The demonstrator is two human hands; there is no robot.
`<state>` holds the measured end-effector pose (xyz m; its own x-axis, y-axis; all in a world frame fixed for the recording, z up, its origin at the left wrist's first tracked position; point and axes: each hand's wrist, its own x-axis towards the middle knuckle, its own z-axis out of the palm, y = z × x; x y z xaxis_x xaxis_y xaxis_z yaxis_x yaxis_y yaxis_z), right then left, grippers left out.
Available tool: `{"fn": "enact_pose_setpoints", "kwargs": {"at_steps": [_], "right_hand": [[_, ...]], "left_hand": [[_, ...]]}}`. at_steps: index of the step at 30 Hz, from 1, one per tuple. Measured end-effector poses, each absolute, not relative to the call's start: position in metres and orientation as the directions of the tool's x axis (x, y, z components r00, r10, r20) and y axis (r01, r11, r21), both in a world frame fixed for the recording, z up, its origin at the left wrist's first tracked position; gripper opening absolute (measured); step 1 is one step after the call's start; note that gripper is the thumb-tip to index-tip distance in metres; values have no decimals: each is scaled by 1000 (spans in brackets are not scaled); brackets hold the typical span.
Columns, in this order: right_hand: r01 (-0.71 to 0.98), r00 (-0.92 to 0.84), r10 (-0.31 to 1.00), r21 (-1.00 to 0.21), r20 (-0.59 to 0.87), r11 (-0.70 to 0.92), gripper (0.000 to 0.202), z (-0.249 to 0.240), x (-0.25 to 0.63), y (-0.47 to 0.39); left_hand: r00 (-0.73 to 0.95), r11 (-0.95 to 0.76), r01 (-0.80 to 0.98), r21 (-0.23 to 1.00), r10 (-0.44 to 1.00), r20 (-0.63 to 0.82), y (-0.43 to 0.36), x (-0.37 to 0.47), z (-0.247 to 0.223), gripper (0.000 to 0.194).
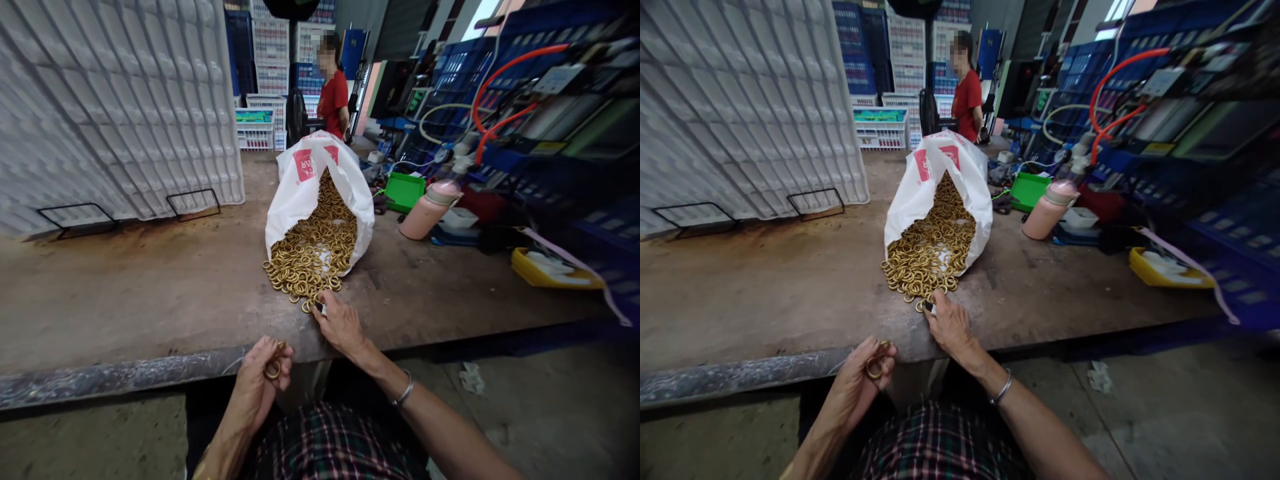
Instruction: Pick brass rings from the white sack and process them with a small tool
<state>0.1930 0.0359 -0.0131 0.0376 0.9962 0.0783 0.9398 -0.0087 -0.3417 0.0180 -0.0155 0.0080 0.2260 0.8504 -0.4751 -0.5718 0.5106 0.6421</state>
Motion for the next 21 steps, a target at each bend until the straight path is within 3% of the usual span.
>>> {"fn": "enact_pose_setpoints", "kwargs": {"at_steps": [6, 9, 13, 16, 19, 21], "right_hand": [[966, 3, 1000, -260, -6, -5, 18, -4, 192, 39], [958, 11, 1000, -288, 12, -7, 21, -7, 193, 38], [871, -11, 992, -487, 129, 72, 19, -13, 194, 36], [676, -51, 980, -716, 191, 175, 15, -10, 186, 33], [418, -100, 989, -898, 106, 139, 18, -2, 171, 30], [291, -151, 988, -954, 25, 68, 19, 2, 162, 28]], "left_hand": [[304, 575, -638, 512, 799, -520, -13, 15, 4, 22], [299, 572, -658, 490, 796, -527, -13, 14, 0, 20], [234, 532, -608, 589, 829, -507, -12, 16, -1, 23], [150, 437, -542, 718, 891, -429, -10, 21, 2, 26], [63, 341, -437, 832, 935, -350, -7, 23, 2, 39], [39, 301, -365, 881, 950, -309, -5, 21, 1, 41]]}}
